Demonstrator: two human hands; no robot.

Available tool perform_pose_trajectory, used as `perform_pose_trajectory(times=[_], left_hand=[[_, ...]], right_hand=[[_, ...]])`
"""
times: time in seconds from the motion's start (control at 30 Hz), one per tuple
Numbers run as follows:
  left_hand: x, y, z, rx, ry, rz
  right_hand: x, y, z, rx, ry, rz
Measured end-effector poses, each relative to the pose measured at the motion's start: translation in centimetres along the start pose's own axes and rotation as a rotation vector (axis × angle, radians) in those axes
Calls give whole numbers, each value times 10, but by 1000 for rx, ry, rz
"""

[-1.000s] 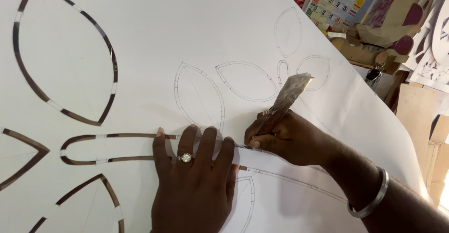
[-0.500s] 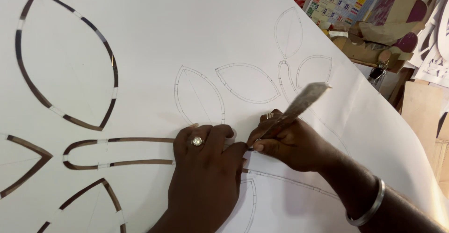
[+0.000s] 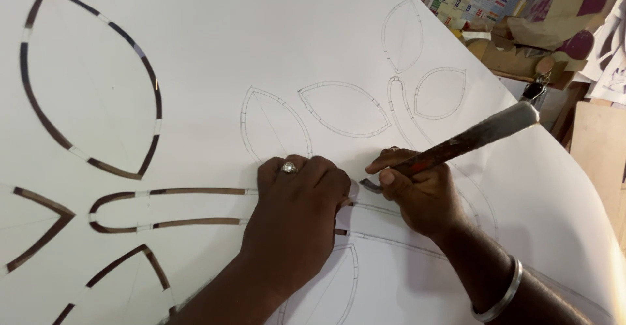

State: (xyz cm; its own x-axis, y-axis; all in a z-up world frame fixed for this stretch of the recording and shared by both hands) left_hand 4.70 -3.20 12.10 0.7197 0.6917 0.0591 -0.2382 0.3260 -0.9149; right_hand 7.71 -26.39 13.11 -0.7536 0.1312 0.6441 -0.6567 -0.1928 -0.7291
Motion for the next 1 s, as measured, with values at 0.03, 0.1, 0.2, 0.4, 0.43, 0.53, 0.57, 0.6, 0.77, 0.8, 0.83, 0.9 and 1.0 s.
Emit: perform_pose_trajectory(times=[0.03,0.1,0.2,0.4,0.43,0.53,0.57,0.6,0.77,0.8,0.83,0.9,1.0], left_hand=[[1,0,1,-2,-4,3],[4,0,0,39,73,51],[8,-1,6,115,153,99],[14,11,25,-28,256,112],[14,14,27,-27,255,114],[17,23,39,-113,289,178],[19,27,44,-156,278,216],[20,30,49,-198,268,254],[15,82,18,-59,276,169],[10,94,9,-25,223,-127],[9,92,14,-26,217,-124],[10,89,26,-74,-197,47],[11,92,19,-166,-490,108]], right_hand=[[1,0,0,5,-2,2],[4,0,-1,6,82,19],[5,0,-3,-24,88,7],[7,-1,-5,38,115,56],[7,-1,-5,39,114,55],[7,0,-5,44,74,39],[7,-1,-5,42,83,46],[7,-1,-5,40,91,53],[8,-3,-5,82,145,61],[7,-2,-5,92,163,50],[9,-3,-8,97,159,52],[12,-3,-15,145,311,85],[21,-14,-30,301,470,124]])
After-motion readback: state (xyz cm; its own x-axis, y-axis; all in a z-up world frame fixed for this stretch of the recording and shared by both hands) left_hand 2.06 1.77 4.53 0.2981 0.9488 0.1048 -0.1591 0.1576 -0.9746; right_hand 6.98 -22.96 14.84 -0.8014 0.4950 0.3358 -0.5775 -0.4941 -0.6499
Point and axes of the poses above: each hand's wrist, its own y-axis away from the middle knuckle, its own z-axis out of the back of the hand, x = y × z, the point moved 3 cm from there along -y, towards the middle knuckle, and after that the axes turned 15 degrees about -y, right-handed, at the moved point
